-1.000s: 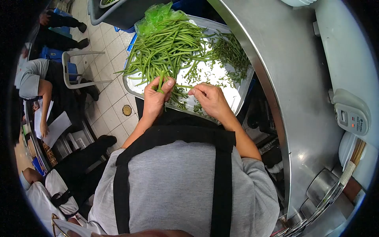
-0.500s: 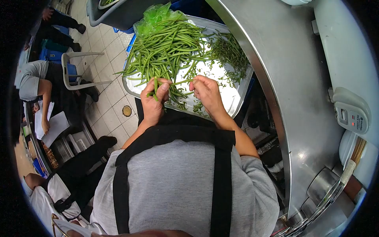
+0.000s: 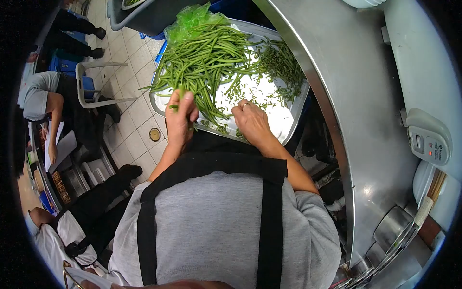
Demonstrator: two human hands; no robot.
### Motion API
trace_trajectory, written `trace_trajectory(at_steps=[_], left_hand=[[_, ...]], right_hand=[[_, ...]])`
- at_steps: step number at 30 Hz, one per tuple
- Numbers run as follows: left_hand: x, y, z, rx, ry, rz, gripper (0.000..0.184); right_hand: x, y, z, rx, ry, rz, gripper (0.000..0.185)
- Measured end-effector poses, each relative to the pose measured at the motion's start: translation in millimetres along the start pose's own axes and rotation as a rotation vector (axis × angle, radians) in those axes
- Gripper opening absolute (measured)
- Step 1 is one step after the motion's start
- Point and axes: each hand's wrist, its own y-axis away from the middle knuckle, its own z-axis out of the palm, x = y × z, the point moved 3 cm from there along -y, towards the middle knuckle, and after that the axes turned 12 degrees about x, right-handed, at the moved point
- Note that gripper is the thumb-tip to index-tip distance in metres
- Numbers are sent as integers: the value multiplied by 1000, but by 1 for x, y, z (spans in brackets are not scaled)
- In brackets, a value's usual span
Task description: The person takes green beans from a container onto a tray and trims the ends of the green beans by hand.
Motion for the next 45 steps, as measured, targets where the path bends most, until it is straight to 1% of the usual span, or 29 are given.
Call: trace_trajectory(at_steps=[2, 3, 6, 7, 10, 11, 14, 16, 17, 20, 22, 26, 28, 29, 32, 36, 37, 40, 43, 45], left_hand=[[3, 3, 4, -1, -245, -21, 14], [1, 2, 3, -17, -251, -78, 12], [-2, 7, 10, -100, -556, -181, 12], [-4, 9, 16, -183, -644, -156, 14], [-12, 18, 28, -485, -837, 266, 17], [-14, 20, 29, -546, -861, 274, 23], [-17, 21, 29, -542, -879, 350, 22], [-12, 20, 30, -495, -897, 322, 18], [-10, 20, 30, -469, -906, 307, 17], [-8, 21, 31, -421, -904, 268, 14], [-10, 21, 31, -444, -893, 258, 14], [-11, 20, 30, -455, -825, 214, 16], [-17, 15, 23, -393, -679, 95, 18], [-19, 14, 20, -364, -606, 35, 19], [-6, 14, 22, -253, -552, -168, 21], [-7, 13, 18, -206, -458, -167, 18], [-7, 12, 17, -190, -445, -164, 18], [-7, 10, 14, -157, -381, -154, 18], [-8, 10, 14, -155, -296, -131, 18], [-7, 13, 17, -176, -290, -101, 17]], right_hand=[[0, 0, -2, -57, -9, 7, 10], [0, -2, -11, -86, -41, 29, 9], [-7, -10, -44, -113, -116, 42, 8], [-9, -13, -54, -111, -137, 38, 8], [-14, -18, -73, -30, -201, 39, 8], [-14, -20, -77, -35, -230, 69, 8], [-15, -24, -82, -34, -299, 150, 8], [-14, -25, -82, -12, -318, 193, 8], [-15, -25, -81, 16, -331, 176, 8], [-19, -25, -79, 79, -364, 146, 7], [-18, -26, -77, 96, -382, 150, 5], [-2, -26, -71, 240, -515, 361, 5], [3, -29, -75, 272, -535, 432, 7], [2, -30, -77, 230, -545, 399, 10], [-6, -23, -64, -5, -554, 268, 13], [-23, -16, -50, -197, -576, 178, 11], [-23, -17, -50, -219, -541, 182, 12], [-15, -18, -52, -180, -564, 258, 12], [-10, -21, -57, -188, -522, 252, 12], [-7, -22, -58, -114, -572, 318, 13]])
